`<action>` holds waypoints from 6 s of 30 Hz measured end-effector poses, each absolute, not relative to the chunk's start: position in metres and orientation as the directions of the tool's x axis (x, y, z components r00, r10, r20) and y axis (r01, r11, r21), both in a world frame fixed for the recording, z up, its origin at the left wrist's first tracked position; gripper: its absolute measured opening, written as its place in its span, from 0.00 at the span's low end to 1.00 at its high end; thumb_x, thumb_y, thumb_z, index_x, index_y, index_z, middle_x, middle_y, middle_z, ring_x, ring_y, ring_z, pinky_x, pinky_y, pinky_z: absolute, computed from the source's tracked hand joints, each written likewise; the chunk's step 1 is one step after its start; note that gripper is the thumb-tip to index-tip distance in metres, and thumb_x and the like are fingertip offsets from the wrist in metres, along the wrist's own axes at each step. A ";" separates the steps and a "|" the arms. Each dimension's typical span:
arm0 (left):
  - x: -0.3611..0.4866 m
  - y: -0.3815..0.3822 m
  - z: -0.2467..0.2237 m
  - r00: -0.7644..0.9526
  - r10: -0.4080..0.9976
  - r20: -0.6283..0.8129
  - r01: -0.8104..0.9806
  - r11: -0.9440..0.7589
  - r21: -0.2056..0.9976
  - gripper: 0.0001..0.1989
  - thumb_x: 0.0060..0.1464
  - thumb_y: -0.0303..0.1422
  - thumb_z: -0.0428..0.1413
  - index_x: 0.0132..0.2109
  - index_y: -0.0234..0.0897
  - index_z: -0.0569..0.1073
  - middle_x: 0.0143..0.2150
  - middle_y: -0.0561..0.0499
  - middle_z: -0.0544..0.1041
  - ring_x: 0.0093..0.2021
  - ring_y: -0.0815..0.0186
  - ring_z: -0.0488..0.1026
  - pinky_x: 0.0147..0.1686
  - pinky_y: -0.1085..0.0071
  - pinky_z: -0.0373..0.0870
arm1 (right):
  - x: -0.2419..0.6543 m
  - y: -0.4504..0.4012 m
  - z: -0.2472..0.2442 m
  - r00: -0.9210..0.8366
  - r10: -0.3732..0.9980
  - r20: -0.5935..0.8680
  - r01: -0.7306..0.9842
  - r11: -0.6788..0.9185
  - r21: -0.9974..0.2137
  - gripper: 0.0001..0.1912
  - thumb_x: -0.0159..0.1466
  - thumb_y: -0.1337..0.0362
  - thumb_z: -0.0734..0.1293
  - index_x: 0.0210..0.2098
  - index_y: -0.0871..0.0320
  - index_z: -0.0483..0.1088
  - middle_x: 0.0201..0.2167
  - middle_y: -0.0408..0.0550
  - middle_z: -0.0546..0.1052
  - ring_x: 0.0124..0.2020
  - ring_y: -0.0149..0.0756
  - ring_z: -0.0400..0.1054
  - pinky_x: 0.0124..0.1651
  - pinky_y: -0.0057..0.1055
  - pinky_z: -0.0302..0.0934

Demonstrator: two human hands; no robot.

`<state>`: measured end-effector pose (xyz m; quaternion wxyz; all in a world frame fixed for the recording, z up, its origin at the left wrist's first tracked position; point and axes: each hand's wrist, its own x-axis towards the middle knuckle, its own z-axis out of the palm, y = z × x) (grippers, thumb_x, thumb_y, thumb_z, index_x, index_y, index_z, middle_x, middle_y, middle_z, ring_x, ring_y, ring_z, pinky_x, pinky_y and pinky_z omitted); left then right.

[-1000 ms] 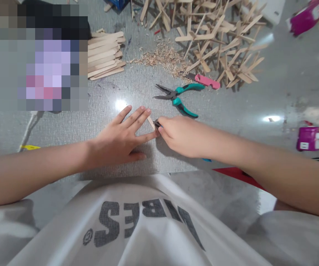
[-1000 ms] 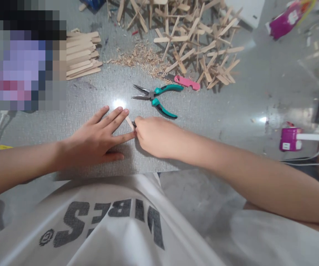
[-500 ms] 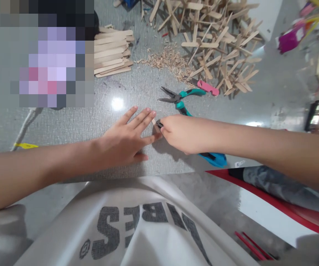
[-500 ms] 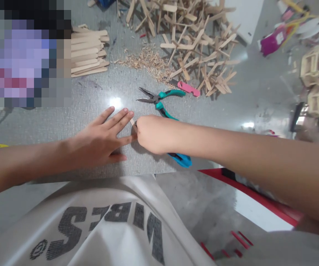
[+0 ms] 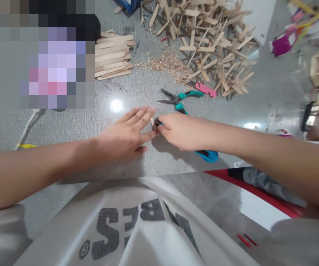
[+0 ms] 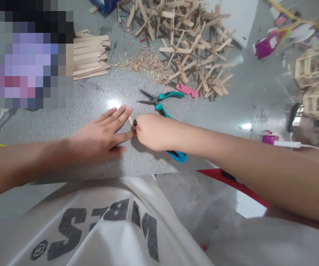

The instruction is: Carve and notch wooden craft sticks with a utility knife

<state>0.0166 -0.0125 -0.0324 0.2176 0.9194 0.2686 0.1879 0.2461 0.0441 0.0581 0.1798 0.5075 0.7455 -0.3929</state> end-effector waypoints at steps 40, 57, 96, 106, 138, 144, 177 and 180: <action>0.020 0.003 0.003 0.381 0.913 -0.146 0.157 0.092 0.983 0.20 0.72 0.44 0.66 0.35 0.35 0.83 0.27 0.52 0.83 0.24 0.72 0.81 0.25 0.83 0.79 | 0.238 0.011 0.059 -0.499 0.572 -0.651 0.177 -0.668 -0.723 0.12 0.82 0.63 0.61 0.40 0.55 0.69 0.21 0.36 0.71 0.14 0.25 0.63 0.18 0.19 0.57; 0.021 0.002 0.005 0.343 0.914 -0.216 0.097 0.194 0.976 0.18 0.70 0.44 0.69 0.38 0.33 0.84 0.29 0.49 0.85 0.25 0.70 0.84 0.26 0.81 0.81 | 0.238 0.012 0.050 -0.517 0.563 -0.645 0.190 -0.659 -0.728 0.12 0.81 0.62 0.61 0.40 0.54 0.69 0.21 0.37 0.72 0.16 0.27 0.64 0.20 0.20 0.60; 0.021 0.003 0.006 0.324 0.907 -0.269 0.192 0.215 0.957 0.18 0.69 0.47 0.68 0.40 0.35 0.85 0.28 0.49 0.85 0.23 0.69 0.81 0.23 0.79 0.79 | 0.240 0.015 0.028 -0.481 0.672 -0.563 -0.018 -0.649 -0.760 0.10 0.80 0.58 0.66 0.41 0.52 0.69 0.21 0.37 0.74 0.14 0.31 0.67 0.15 0.24 0.60; 0.020 0.003 0.007 0.354 0.903 -0.245 0.259 0.157 0.953 0.15 0.71 0.40 0.64 0.36 0.37 0.82 0.26 0.52 0.82 0.22 0.70 0.77 0.23 0.77 0.76 | 0.237 0.014 0.029 -0.438 0.703 -0.560 -0.004 -0.625 -0.781 0.11 0.79 0.56 0.67 0.40 0.52 0.68 0.21 0.37 0.73 0.14 0.31 0.67 0.16 0.26 0.60; 0.015 0.007 -0.007 0.845 0.437 0.307 0.381 -0.896 0.227 0.16 0.76 0.27 0.59 0.34 0.38 0.75 0.30 0.53 0.77 0.32 0.63 0.67 0.38 0.62 0.63 | 0.275 0.045 0.019 -0.050 0.957 -0.285 -0.193 -0.289 -0.938 0.13 0.76 0.47 0.72 0.43 0.47 0.69 0.25 0.36 0.76 0.17 0.31 0.68 0.20 0.31 0.62; 0.022 0.008 -0.018 0.840 0.465 0.279 0.427 -0.884 0.188 0.09 0.79 0.29 0.56 0.50 0.41 0.82 0.40 0.50 0.81 0.40 0.63 0.72 0.46 0.60 0.62 | 0.271 0.045 0.008 0.010 0.999 -0.035 -0.125 -0.034 -0.992 0.21 0.75 0.36 0.71 0.42 0.45 0.67 0.23 0.35 0.74 0.16 0.33 0.64 0.18 0.34 0.59; -0.014 -0.001 -0.018 0.863 0.503 -0.048 0.500 -0.837 0.223 0.47 0.69 0.60 0.64 0.85 0.51 0.61 0.89 0.29 0.53 0.88 0.29 0.51 0.81 0.26 0.49 | 0.275 0.051 0.025 -0.309 0.872 -0.379 0.350 -0.267 -0.898 0.09 0.81 0.59 0.63 0.41 0.49 0.66 0.22 0.36 0.73 0.16 0.34 0.67 0.21 0.32 0.61; -0.009 -0.001 -0.017 0.828 0.554 -0.087 0.557 -0.797 0.234 0.48 0.69 0.56 0.67 0.86 0.52 0.59 0.90 0.28 0.49 0.88 0.25 0.48 0.80 0.21 0.48 | 0.275 0.050 0.025 -0.333 0.825 -0.457 0.430 -0.299 -0.852 0.11 0.82 0.59 0.62 0.40 0.49 0.64 0.22 0.36 0.73 0.16 0.34 0.68 0.23 0.33 0.62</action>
